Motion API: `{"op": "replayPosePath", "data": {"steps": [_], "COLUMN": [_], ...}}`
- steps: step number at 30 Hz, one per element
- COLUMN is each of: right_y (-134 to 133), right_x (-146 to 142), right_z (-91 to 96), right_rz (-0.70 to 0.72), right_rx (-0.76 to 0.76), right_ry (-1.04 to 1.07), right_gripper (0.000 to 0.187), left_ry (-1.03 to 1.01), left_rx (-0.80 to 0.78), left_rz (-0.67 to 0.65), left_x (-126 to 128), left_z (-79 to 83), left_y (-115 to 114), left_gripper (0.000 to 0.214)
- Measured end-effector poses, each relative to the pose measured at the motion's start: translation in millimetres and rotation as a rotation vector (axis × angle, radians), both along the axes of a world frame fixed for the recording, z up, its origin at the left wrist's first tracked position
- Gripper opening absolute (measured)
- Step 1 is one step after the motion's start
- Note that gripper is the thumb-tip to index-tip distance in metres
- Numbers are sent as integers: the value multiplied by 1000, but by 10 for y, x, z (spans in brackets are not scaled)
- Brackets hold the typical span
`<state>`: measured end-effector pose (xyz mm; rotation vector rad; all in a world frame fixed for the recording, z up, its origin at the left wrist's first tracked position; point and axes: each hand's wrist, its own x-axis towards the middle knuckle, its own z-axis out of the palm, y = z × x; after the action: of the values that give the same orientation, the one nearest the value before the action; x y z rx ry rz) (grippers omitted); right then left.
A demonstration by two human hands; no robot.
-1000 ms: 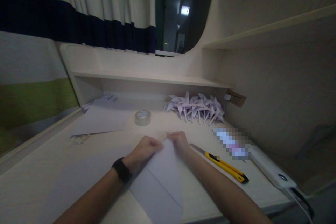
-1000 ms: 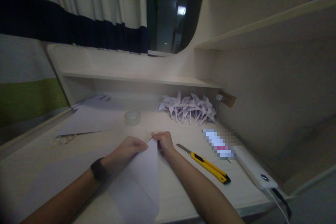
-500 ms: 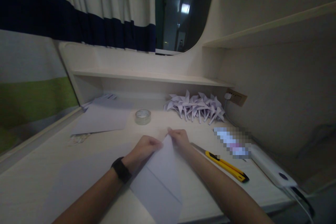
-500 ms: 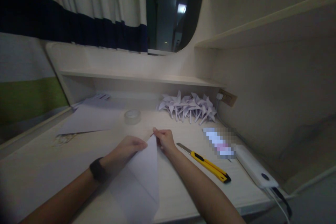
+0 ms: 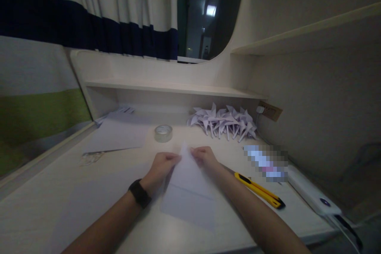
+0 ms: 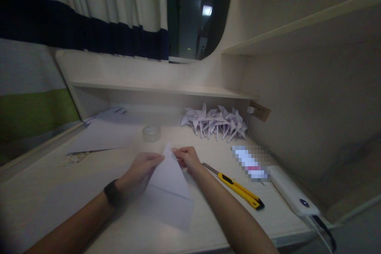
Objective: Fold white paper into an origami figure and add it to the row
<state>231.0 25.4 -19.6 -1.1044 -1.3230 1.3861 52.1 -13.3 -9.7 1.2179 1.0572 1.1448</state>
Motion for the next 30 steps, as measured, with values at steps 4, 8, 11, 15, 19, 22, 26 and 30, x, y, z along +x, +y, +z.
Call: {"op": "replayPosePath", "data": {"steps": [4,8,11,15,19,22,26,30], "right_y": [-12,-68,-121,-156,-139,-123,-137,-196], "right_x": [15,15,-5,-45,-52,-27,18,26], "right_z": [18,95,131,114,77,74,108,146], "right_rz": [-21,18,97,155,132,166,307,473], "right_rx": [34,91,77,101,128,137,131,132], "right_ry": [-12,-29,-84,-179,-212,-216,-254,-355], "right_gripper": [31,29,30,31,32,33,32,27], "left_ry": [-4,-91,-91,-67,-96,-90,138,445], "left_rx": [3,-83,-112,-54,-50,-78,26,177], "left_rz": [16,-94,-87,13,31,-18,-224,-489], "left_x": [-60,-111,-122,-113,-126,-184,-304,-388], "left_z": [45,92,91,44,20,69,181,196], "left_y": [50,76,97,128,155,164,173,213], "left_gripper": [30,39,44,39,34,30,29,27]}}
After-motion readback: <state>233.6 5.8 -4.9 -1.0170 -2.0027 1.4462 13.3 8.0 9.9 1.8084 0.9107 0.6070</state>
